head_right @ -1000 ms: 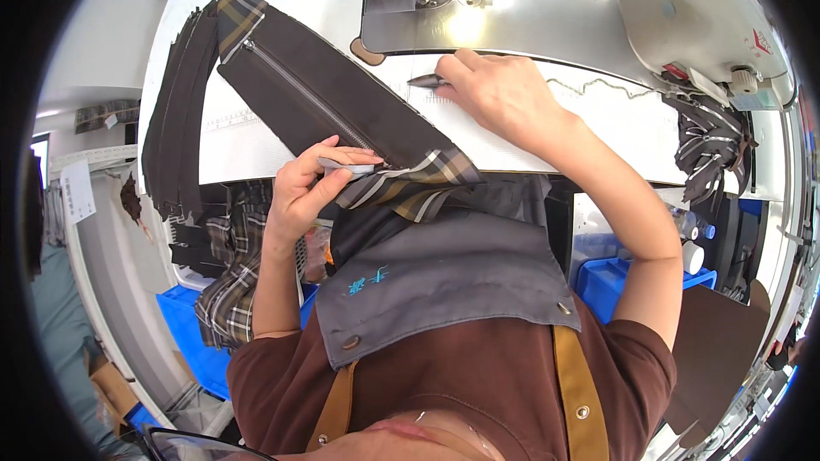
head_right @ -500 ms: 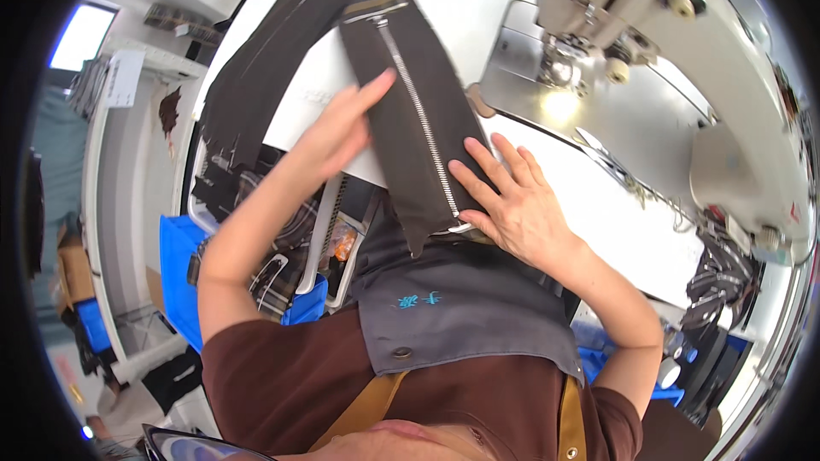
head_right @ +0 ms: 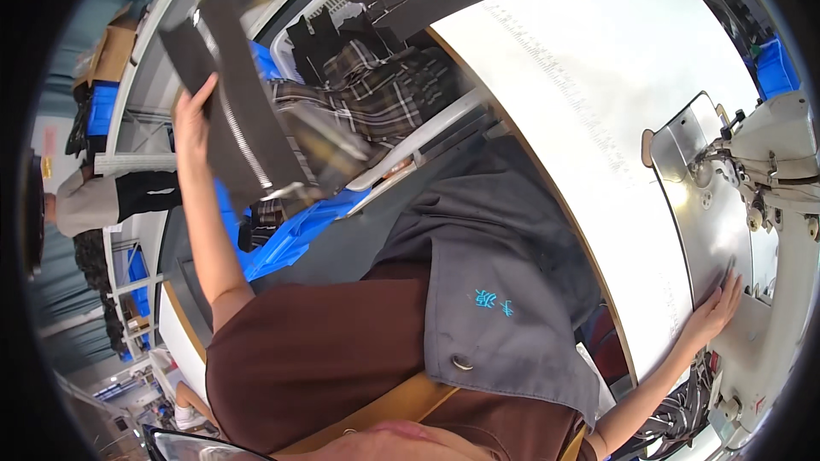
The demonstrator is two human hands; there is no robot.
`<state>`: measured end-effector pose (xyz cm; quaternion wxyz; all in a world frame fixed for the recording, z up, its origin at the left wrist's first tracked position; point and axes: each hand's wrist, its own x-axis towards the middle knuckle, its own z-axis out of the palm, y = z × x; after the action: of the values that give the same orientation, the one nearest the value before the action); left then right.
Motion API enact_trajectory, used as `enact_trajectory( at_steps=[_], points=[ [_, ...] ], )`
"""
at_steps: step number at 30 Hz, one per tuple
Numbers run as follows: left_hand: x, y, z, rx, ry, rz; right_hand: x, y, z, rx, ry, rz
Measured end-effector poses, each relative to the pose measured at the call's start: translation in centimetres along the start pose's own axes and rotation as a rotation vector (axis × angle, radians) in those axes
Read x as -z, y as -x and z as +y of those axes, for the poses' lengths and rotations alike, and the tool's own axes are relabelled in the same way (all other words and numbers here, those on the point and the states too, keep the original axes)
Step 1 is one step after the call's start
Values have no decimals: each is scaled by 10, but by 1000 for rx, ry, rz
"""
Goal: The person sews zippers onto plaid fabric pieces using an industrial sewing machine. They align the zipper with the fabric edge, guide it under the presser foot, and stitch along the zipper teeth. After completing each piece, they cut the thread and place the finished item into a blue bin.
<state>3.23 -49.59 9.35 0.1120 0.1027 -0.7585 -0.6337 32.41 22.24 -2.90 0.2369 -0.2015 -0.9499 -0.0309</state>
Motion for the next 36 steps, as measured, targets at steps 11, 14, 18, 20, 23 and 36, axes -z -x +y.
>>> enact_trajectory(
  at_steps=[11, 14, 18, 20, 23, 36],
  points=[
    [-130, -57, -128, -229, -1622, -838, -8, -8, -2, 34, 10, -21],
    [-175, -79, -179, -282, -1535, -892, -12, -3, 10, 78, -4, -15],
    [-196, -66, -192, -552, -1192, -365, -11, -9, 18, 53, 28, -90],
    [-206, -68, -185, -531, -1265, -433, -53, 3, 85, 17, -177, 55],
    [-191, -51, -140, -278, -1399, -1007, -19, -10, 8, 290, -372, 305],
    [-184, -32, -184, -518, -1284, -960, -12, -8, 8, 114, -139, 119]
  ],
)
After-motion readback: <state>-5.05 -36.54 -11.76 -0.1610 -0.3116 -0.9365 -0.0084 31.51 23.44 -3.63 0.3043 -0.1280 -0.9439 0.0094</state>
